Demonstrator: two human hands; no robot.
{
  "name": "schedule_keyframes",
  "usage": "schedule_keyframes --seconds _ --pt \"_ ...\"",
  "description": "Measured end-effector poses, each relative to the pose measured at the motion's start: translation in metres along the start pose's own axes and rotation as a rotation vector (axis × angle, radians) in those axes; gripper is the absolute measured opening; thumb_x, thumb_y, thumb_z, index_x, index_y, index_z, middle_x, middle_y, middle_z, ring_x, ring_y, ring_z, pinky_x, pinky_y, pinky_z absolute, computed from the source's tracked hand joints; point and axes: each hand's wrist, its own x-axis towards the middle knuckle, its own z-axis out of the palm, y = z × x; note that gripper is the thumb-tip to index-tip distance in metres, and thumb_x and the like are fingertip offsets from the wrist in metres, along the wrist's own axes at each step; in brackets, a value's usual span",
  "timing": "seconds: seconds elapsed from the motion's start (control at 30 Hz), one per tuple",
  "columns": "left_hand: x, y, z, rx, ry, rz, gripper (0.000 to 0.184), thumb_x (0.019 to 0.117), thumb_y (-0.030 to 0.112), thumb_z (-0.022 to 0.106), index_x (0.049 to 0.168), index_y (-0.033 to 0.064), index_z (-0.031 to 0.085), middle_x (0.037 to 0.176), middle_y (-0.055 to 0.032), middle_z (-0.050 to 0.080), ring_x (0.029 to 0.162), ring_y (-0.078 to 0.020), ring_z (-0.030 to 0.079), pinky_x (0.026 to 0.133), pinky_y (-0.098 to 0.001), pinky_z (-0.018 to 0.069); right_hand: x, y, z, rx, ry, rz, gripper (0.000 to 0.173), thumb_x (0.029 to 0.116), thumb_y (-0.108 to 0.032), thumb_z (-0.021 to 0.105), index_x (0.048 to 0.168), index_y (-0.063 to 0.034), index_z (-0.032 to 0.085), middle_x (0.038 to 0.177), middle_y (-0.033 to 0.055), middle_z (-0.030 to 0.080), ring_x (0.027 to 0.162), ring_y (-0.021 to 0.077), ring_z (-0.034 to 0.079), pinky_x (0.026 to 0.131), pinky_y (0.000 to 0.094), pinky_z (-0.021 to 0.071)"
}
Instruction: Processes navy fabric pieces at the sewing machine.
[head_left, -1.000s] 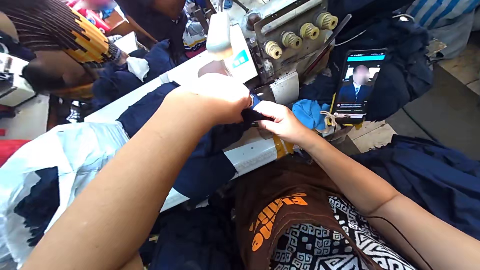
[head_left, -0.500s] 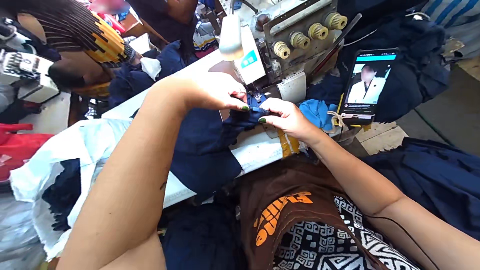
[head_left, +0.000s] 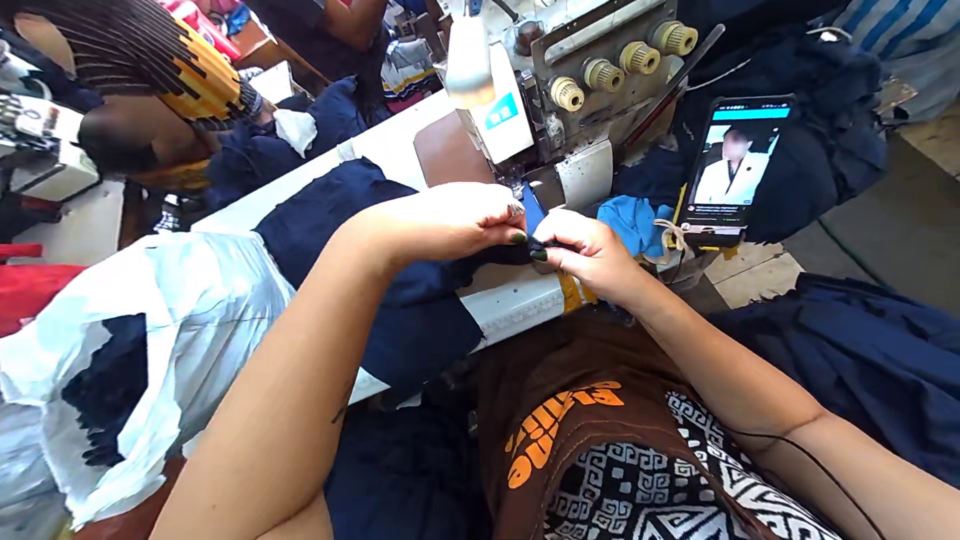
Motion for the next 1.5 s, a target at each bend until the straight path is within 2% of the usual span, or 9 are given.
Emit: schedule_keyframes --seconds 0.07,0.13,0.27,0.4,0.63,1.13,1.27,1.37,1.5 --pt "-0.005 -0.011 0.004 0.087 0.0 -0.028 0.019 0.1025 0.018 0.055 0.103 0.0073 0.072 0.097 -0.0082 0.064 0.094 -0.0207 0.065 0.08 -0.0398 0.0537 -0.003 0.008 0.0 -0.001 0.006 0.014 0.009 0.0955 0.0 0.063 0.098 0.0019 0.071 0.102 0.0075 0.067 0.092 0.0077 0.064 0.081 0.0216 0.0548" --pt "-0.007 -0.016 0.003 0.12 0.025 -0.043 0.017 0.1008 0.015 0.056 0.103 0.0064 0.071 0.103 -0.0109 0.066 0.1 -0.0244 0.066 0.085 -0.0433 0.0537 0.0 0.012 0.0 -0.024 -0.002 0.0 0.012 0.0952 0.001 0.061 0.101 0.0024 0.071 0.106 0.0093 0.067 0.098 0.0099 0.064 0.086 0.024 0.0552" --pt "-0.007 0.007 0.01 0.112 0.181 -0.146 0.015 0.092 0.023 0.061 0.092 0.0126 0.071 0.087 -0.0018 0.06 0.078 -0.015 0.06 0.067 -0.0375 0.0491 0.018 0.025 -0.003 -0.011 -0.025 -0.097 0.018 0.0947 0.005 0.056 0.106 0.0066 0.071 0.112 0.0145 0.069 0.109 0.0146 0.065 0.098 0.0282 0.0531" --pt "-0.001 0.04 0.063 0.192 0.509 -0.337 0.01 0.0893 0.015 0.069 0.089 0.0063 0.072 0.085 -0.0085 0.063 0.076 -0.0239 0.064 0.064 -0.044 0.0539 0.015 0.023 -0.002 -0.141 0.043 -0.169 0.016 0.0926 0.008 0.064 0.105 0.0041 0.074 0.112 0.0141 0.071 0.111 0.0176 0.067 0.101 0.0317 0.0545" --pt "0.013 0.064 0.126 0.298 0.906 -0.55 0.011 0.0951 0.012 0.066 0.097 0.0095 0.076 0.116 -0.0082 0.071 0.121 -0.0305 0.059 0.103 -0.0549 0.0395 -0.002 0.031 0.007 -0.454 0.225 -0.337 0.011 0.0918 0.002 0.069 0.099 -0.0006 0.078 0.106 0.0126 0.076 0.105 0.0201 0.073 0.096 0.0344 0.0585" --pt "0.036 0.028 0.127 0.371 1.079 -0.749 0.022 0.1 0.001 0.053 0.102 0.0065 0.075 0.111 -0.0087 0.074 0.116 -0.0307 0.063 0.103 -0.0499 0.0439 0.008 0.039 0.014 -0.381 0.31 -0.307 0.017 0.0895 0.01 0.065 0.098 0.002 0.078 0.106 0.0144 0.076 0.106 0.0208 0.072 0.097 0.0336 0.058" --pt "0.042 -0.007 0.102 0.384 1.017 -0.877 0.026 0.1001 -0.001 0.048 0.102 0.0067 0.073 0.107 -0.011 0.073 0.111 -0.0353 0.063 0.092 -0.052 0.0471 0.008 0.036 0.014 -0.368 0.298 -0.252 0.018 0.0905 0.01 0.065 0.099 0.0013 0.078 0.107 0.013 0.076 0.106 0.0189 0.072 0.097 0.033 0.0583" --pt "0.021 -0.016 0.094 0.345 1.002 -0.925 0.027 0.0979 -0.001 0.047 0.1 0.0039 0.073 0.11 -0.0158 0.071 0.113 -0.0395 0.063 0.093 -0.0567 0.0479 0.009 0.027 0.011 -0.417 0.254 -0.193 0.017 0.0927 0.007 0.065 0.1 -0.0011 0.078 0.109 0.0105 0.076 0.107 0.0163 0.072 0.097 0.0313 0.0581" --pt "-0.016 0.012 0.12 0.366 1.177 -0.902 0.019 0.0977 0.002 0.054 0.094 0.0029 0.073 0.106 -0.0139 0.071 0.114 -0.0351 0.062 0.098 -0.0495 0.0482 0.015 0.008 0.012 -0.474 0.188 -0.117 0.021 0.0943 0.004 0.062 0.106 -0.0042 0.078 0.11 0.0085 0.076 0.103 0.0147 0.072 0.092 0.0305 0.0591"
